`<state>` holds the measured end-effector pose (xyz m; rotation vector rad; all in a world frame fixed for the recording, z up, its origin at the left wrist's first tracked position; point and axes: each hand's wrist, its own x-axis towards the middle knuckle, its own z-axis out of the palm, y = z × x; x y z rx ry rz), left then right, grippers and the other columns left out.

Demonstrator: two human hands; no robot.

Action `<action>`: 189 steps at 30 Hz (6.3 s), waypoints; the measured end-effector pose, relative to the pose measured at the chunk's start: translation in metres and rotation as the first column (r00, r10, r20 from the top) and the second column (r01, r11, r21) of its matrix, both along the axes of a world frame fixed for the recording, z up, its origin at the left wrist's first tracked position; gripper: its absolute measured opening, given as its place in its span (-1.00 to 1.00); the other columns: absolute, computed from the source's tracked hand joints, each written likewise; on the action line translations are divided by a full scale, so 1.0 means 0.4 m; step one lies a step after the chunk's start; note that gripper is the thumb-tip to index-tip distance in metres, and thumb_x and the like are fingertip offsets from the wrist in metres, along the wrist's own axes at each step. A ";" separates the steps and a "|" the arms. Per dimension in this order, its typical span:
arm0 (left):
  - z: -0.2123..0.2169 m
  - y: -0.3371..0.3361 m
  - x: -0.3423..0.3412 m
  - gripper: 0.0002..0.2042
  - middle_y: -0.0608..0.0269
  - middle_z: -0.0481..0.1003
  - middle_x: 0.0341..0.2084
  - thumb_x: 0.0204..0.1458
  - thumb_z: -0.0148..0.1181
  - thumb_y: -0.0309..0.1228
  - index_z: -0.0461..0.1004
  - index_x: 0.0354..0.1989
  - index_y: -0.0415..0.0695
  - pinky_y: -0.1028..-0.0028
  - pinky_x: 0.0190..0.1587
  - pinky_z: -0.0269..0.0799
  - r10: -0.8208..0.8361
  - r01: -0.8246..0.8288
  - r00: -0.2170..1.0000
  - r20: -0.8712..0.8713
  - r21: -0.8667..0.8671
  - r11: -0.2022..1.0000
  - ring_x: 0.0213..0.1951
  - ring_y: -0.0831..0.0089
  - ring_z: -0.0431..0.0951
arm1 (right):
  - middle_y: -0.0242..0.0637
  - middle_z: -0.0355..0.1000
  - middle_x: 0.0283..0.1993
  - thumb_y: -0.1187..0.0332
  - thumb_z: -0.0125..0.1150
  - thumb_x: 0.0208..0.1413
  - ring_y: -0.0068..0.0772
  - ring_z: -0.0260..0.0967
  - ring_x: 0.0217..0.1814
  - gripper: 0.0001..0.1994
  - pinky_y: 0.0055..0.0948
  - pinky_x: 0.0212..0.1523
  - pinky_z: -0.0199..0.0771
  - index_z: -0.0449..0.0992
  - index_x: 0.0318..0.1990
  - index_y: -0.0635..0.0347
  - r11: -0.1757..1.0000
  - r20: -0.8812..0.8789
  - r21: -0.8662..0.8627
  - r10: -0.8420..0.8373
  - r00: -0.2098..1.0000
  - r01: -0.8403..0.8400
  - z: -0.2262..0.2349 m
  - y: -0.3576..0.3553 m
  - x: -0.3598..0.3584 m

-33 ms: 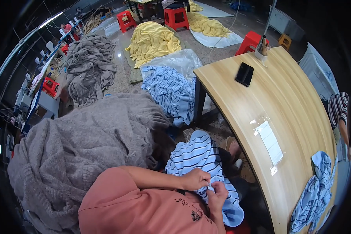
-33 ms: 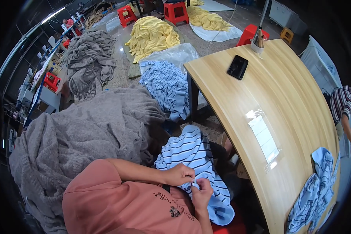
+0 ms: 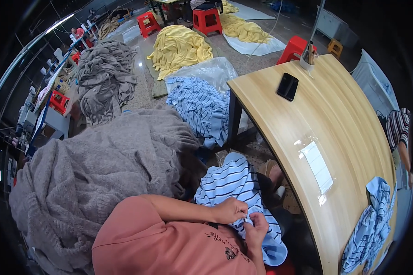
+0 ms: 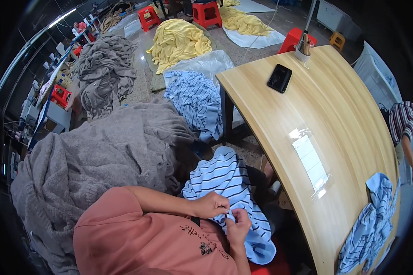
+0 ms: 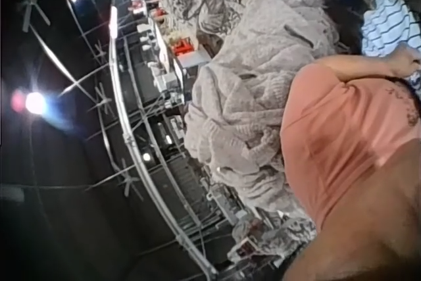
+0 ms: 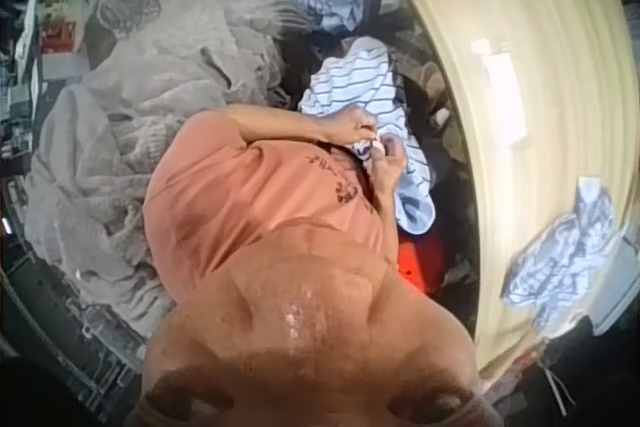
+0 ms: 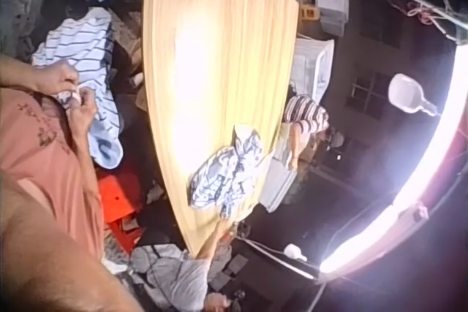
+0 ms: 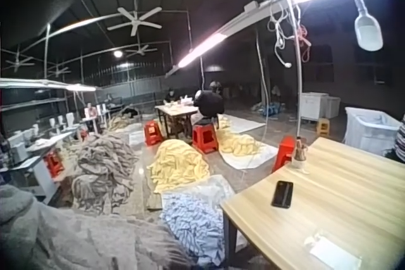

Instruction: Folding and inspecting striped garments on a wooden table.

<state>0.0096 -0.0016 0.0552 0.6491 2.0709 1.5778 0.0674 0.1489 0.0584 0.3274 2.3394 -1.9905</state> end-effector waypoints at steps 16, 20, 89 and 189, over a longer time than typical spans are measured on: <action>-0.051 0.015 0.025 -0.94 0.18 0.29 -0.59 -0.21 0.05 -0.53 0.30 -0.57 -0.19 0.38 -0.65 0.27 0.075 -0.106 0.754 -0.653 -0.008 0.994 -0.62 0.25 0.37 | -0.15 0.36 -0.54 0.69 -0.07 -0.31 -0.39 0.28 -0.53 -0.81 -0.49 -0.45 0.27 0.38 -0.44 0.36 0.955 -0.157 0.294 0.005 0.988 0.041 -0.045 -0.021 -0.028; -0.034 0.011 0.015 -0.92 0.18 0.28 -0.59 -0.19 0.08 -0.51 0.30 -0.56 -0.18 0.39 -0.62 0.28 0.173 -0.171 0.745 -0.644 0.067 0.983 -0.61 0.25 0.38 | -0.10 0.37 -0.40 0.71 -0.08 -0.30 -0.19 0.32 -0.39 -0.76 -0.41 -0.34 0.31 0.38 -0.38 0.35 0.888 -0.234 0.456 0.172 0.957 -0.048 -0.026 0.004 -0.028; 0.058 0.073 -0.016 -0.89 0.43 0.36 -0.61 -0.14 0.14 -0.59 0.32 -0.52 -0.18 0.72 -0.51 0.17 -0.048 -0.247 0.668 0.742 0.282 0.927 -0.57 0.76 0.28 | -0.11 0.36 -0.41 0.55 0.18 -0.25 -0.07 0.35 -0.39 -0.73 -0.40 -0.33 0.35 0.42 -0.27 0.32 0.754 -0.660 0.444 -0.090 0.746 0.484 -0.043 0.159 0.020; 0.075 0.100 -0.025 -0.93 0.43 0.39 -0.60 -0.14 0.11 -0.56 0.44 -0.46 -0.27 0.70 -0.56 0.17 -0.068 0.028 0.651 0.756 0.065 0.997 -0.57 0.76 0.28 | -0.22 0.36 -0.48 0.62 0.11 -0.38 -0.37 0.20 -0.65 -0.75 -0.47 -0.66 0.10 0.39 -0.38 0.34 0.773 -0.668 0.567 0.227 0.709 0.286 0.024 0.075 0.077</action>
